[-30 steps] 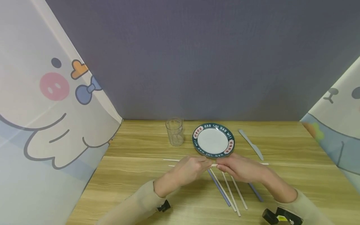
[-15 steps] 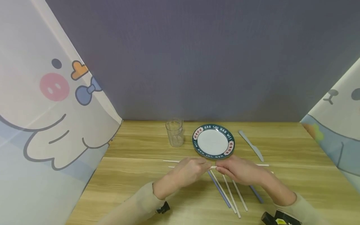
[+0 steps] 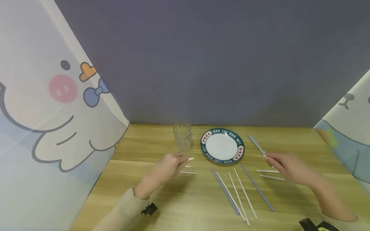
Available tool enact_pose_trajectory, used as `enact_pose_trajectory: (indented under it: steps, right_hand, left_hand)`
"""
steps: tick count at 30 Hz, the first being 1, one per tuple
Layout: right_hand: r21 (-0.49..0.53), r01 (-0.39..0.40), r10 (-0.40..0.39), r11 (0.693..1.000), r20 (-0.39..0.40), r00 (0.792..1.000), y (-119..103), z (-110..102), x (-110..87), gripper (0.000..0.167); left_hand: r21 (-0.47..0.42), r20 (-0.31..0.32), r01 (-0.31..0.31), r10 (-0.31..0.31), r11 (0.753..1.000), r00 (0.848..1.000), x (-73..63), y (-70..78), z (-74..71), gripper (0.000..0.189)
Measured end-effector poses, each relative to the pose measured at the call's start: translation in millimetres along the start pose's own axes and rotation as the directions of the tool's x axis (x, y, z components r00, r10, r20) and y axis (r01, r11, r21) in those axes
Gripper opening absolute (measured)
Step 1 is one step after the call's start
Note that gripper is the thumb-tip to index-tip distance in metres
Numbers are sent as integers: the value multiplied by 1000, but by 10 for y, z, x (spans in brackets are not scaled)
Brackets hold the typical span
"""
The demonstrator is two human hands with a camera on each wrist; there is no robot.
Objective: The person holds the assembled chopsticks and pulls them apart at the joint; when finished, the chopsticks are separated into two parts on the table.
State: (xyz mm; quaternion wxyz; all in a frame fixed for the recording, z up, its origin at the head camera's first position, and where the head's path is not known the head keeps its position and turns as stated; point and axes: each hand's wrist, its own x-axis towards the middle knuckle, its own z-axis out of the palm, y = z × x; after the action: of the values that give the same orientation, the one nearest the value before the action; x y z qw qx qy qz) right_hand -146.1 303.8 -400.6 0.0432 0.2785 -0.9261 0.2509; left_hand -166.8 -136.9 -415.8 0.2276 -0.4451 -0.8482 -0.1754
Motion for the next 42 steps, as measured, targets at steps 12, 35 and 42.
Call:
enact_pose_trajectory:
  steps: [12,35,42]
  right_hand:
    - [-78,74,-69,994,64,996,317,161,-319,21]
    - [-39,131,-131,991,2,991,565,419,-508,31]
    - [-39,84,-84,996,-2,996,530,466,-502,28]
  left_hand:
    - [-108,222,113,-86,988,971,-166,-45,174,23]
    - [-162,434,250,-159,955,887,-215,-228,363,12]
    - [-140,450,274,-186,951,874,-226,-239,404,13]
